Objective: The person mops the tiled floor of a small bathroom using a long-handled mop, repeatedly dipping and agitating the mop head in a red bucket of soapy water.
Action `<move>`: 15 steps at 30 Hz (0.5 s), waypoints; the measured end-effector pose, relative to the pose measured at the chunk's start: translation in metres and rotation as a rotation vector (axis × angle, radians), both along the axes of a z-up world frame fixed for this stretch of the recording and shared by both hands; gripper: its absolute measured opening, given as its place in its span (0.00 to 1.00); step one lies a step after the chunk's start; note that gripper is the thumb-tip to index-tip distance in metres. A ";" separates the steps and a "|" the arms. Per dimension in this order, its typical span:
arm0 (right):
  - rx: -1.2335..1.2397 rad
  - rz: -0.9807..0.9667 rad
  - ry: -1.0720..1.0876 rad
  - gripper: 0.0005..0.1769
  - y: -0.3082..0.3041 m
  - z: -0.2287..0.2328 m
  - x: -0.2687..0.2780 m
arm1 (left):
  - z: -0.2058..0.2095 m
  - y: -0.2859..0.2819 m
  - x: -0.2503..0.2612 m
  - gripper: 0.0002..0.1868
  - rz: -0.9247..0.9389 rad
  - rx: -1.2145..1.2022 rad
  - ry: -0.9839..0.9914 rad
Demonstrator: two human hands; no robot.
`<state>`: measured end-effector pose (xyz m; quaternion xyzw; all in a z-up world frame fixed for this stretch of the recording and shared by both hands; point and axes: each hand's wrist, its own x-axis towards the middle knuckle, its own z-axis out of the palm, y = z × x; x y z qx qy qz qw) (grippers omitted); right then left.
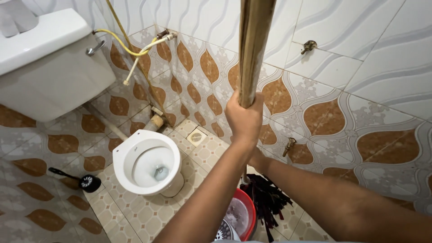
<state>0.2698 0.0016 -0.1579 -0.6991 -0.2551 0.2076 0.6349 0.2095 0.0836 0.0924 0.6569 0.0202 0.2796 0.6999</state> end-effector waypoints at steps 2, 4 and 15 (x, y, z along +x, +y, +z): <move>0.002 -0.025 0.009 0.25 -0.002 -0.001 -0.001 | 0.003 -0.010 -0.002 0.08 0.075 0.026 0.021; -0.002 -0.011 -0.003 0.24 -0.007 -0.003 -0.001 | 0.006 -0.021 -0.003 0.07 0.142 0.059 0.092; -0.066 0.344 -0.072 0.22 -0.052 0.003 -0.006 | 0.007 -0.081 -0.040 0.10 0.564 -0.014 0.092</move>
